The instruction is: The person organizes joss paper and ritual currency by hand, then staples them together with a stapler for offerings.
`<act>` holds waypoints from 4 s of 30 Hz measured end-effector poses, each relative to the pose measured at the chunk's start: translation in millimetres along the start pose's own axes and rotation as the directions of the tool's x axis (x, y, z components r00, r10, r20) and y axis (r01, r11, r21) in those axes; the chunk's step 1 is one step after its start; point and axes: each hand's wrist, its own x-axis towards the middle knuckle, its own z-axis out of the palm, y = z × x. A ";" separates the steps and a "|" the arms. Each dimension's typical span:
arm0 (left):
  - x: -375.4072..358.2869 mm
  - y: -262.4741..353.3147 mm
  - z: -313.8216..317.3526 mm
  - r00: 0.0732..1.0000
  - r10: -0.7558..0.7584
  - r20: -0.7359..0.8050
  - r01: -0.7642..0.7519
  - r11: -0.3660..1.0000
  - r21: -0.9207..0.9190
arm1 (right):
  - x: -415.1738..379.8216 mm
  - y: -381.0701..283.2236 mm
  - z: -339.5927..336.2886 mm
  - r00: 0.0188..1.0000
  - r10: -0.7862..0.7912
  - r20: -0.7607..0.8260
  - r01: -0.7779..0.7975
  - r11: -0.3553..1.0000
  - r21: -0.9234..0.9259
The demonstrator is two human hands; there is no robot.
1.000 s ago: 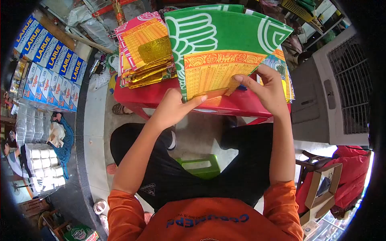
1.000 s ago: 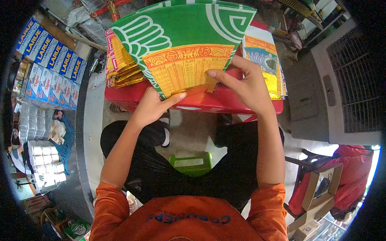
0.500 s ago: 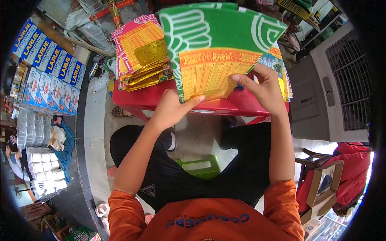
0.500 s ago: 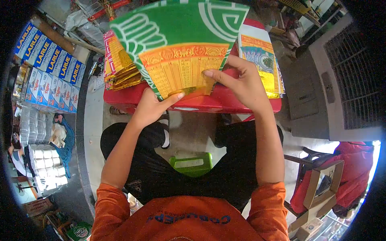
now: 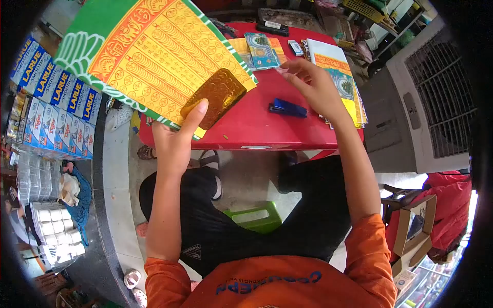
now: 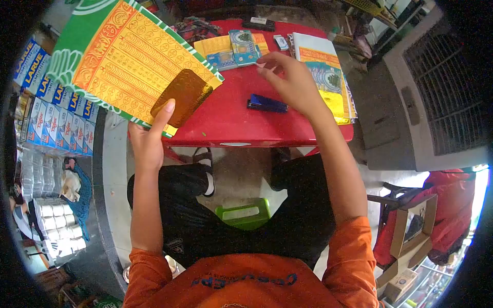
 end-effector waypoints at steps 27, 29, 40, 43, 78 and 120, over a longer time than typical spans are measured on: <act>-33.8 -0.2 27.1 0.803 -0.502 0.321 0.596 0.660 -0.458 | 20.7 -71.4 72.0 0.848 0.237 0.474 -0.476 0.734 0.485; -37.6 -2.7 28.8 0.782 -0.517 0.349 0.623 0.650 -0.435 | 26.4 -74.1 54.8 0.781 0.327 0.532 -0.564 0.735 0.377; -35.4 -9.8 36.9 0.741 -0.503 0.445 0.663 0.650 -0.370 | 95.4 36.1 64.4 0.990 -0.092 -0.102 0.013 0.800 -0.600; -32.2 -13.6 38.3 0.743 -0.503 0.441 0.661 0.655 -0.365 | 121.2 25.9 85.8 0.990 0.025 -0.142 -0.121 0.676 -0.727; -11.1 -23.6 108.0 0.875 -0.242 0.420 0.427 0.795 -0.431 | -21.4 -44.9 36.1 0.992 0.088 -0.085 -0.076 0.988 0.138; -20.3 -5.6 97.0 0.831 -0.442 0.337 0.553 0.720 -0.419 | -43.7 -48.1 -5.1 0.993 0.061 0.096 -0.095 0.913 0.397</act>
